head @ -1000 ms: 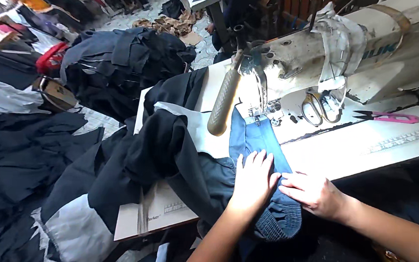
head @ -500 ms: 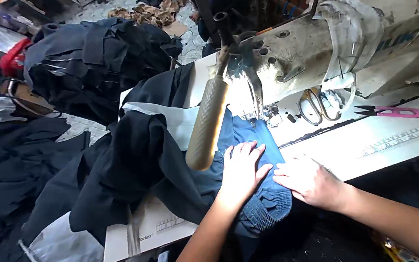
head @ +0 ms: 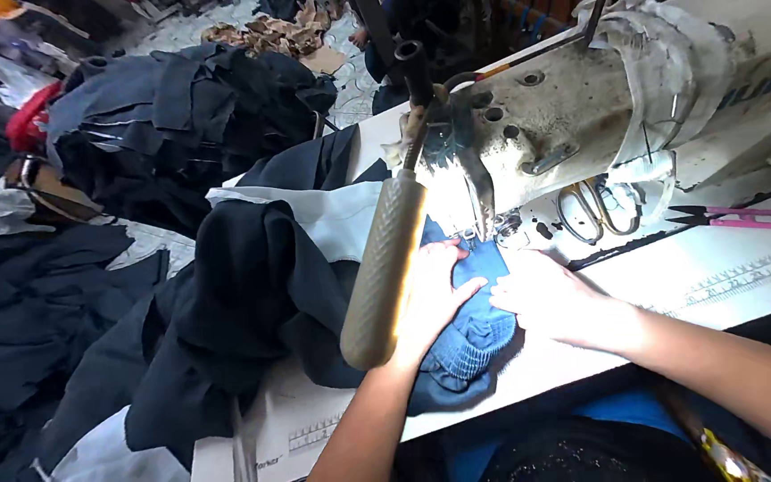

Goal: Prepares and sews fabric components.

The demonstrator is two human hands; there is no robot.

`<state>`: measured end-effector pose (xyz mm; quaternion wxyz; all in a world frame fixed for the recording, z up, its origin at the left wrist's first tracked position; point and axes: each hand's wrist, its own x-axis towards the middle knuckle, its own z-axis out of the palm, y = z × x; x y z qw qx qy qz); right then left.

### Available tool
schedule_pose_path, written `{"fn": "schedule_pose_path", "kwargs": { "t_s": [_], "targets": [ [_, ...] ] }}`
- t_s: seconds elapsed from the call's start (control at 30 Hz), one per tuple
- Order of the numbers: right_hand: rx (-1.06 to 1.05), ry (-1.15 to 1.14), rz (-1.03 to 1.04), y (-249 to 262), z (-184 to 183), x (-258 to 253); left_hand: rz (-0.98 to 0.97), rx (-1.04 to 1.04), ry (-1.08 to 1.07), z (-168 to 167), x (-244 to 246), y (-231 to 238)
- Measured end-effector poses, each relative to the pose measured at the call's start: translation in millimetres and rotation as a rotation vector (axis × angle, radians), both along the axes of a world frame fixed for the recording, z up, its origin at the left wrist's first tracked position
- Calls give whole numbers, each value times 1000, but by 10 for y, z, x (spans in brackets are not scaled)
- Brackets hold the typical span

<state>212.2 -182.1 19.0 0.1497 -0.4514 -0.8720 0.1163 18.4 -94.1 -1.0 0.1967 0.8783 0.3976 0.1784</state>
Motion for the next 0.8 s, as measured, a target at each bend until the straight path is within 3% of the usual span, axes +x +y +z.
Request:
{"fn": "schedule_pose_path", "kwargs": {
  "t_s": [0.2, 0.33, 0.4, 0.5, 0.57, 0.67, 0.8],
  "targets": [
    [-143, -77, 14, 286, 120, 8, 33, -6, 48, 27, 13, 300],
    [-96, -122, 23, 315, 74, -16, 34, -91, 94, 106, 10, 435],
    [-66, -107, 27, 142, 2, -74, -7, -64, 151, 170, 24, 334],
    [276, 69, 4, -270, -312, -109, -200, 67, 104, 132, -93, -130],
    [413, 173, -61, -438, -477, -79, -219, 107, 71, 39, -201, -424],
    [424, 162, -104, -529, -500, -44, -132, 153, 54, -40, -244, -597],
    [241, 150, -52, -457, -421, 19, -89, 175, 26, -57, -206, -616]
  ]
}}
